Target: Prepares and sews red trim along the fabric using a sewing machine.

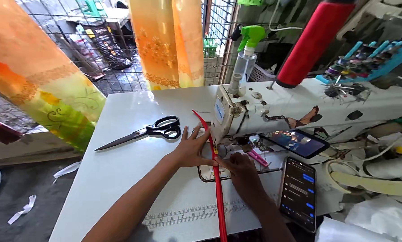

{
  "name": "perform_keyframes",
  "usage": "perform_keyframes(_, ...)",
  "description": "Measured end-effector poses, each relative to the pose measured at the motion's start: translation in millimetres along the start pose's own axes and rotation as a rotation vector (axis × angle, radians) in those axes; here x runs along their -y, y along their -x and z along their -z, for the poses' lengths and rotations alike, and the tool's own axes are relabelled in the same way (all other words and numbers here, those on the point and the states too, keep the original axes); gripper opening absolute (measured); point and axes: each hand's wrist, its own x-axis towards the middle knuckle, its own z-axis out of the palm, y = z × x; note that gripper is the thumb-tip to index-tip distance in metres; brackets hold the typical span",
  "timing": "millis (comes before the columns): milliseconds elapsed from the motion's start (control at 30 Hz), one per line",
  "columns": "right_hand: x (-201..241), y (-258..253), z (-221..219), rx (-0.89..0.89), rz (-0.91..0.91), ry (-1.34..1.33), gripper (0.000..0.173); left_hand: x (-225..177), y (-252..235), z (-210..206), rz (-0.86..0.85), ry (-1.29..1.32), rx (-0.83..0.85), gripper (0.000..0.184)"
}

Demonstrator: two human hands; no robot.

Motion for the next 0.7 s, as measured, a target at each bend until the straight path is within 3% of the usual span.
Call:
perform_keyframes(133, -1.6, 0.9, -1.4, -0.015, 0.022, -0.024, 0.049, 10.3, -4.4, 13.5, 0.03, 0.001, -0.035, 0.083)
perform_keyframes(267, -0.8, 1.6, -1.1, -0.041, 0.036, -0.077, 0.042, 22.6, -24.1, 26.8, 0.135, 0.036, -0.371, 0.048)
perform_keyframes(367, 5.8, 2.6, 4.9, -0.162, -0.057, -0.012, 0.033, 24.8, -49.5, 47.3, 0.337, 0.149, -0.479, 0.045)
perform_keyframes(467, 3.8, -0.7, 11.8, -0.327, -0.272, 0.196, 0.025, 28.8, -73.8, 57.1, 0.476, 0.219, -0.414, 0.037)
perform_keyframes(567, -6.4, 2.5, 6.4, -0.23, -0.415, 0.285, 0.032, 20.8, -78.9, 60.4, 0.532, 0.312, -0.441, 0.029)
perform_keyframes(700, -2.9, 1.9, 9.4, -0.189, -0.401, 0.209, 0.026, 21.7, -66.4, 60.5, 0.511, 0.622, -0.603, 0.029)
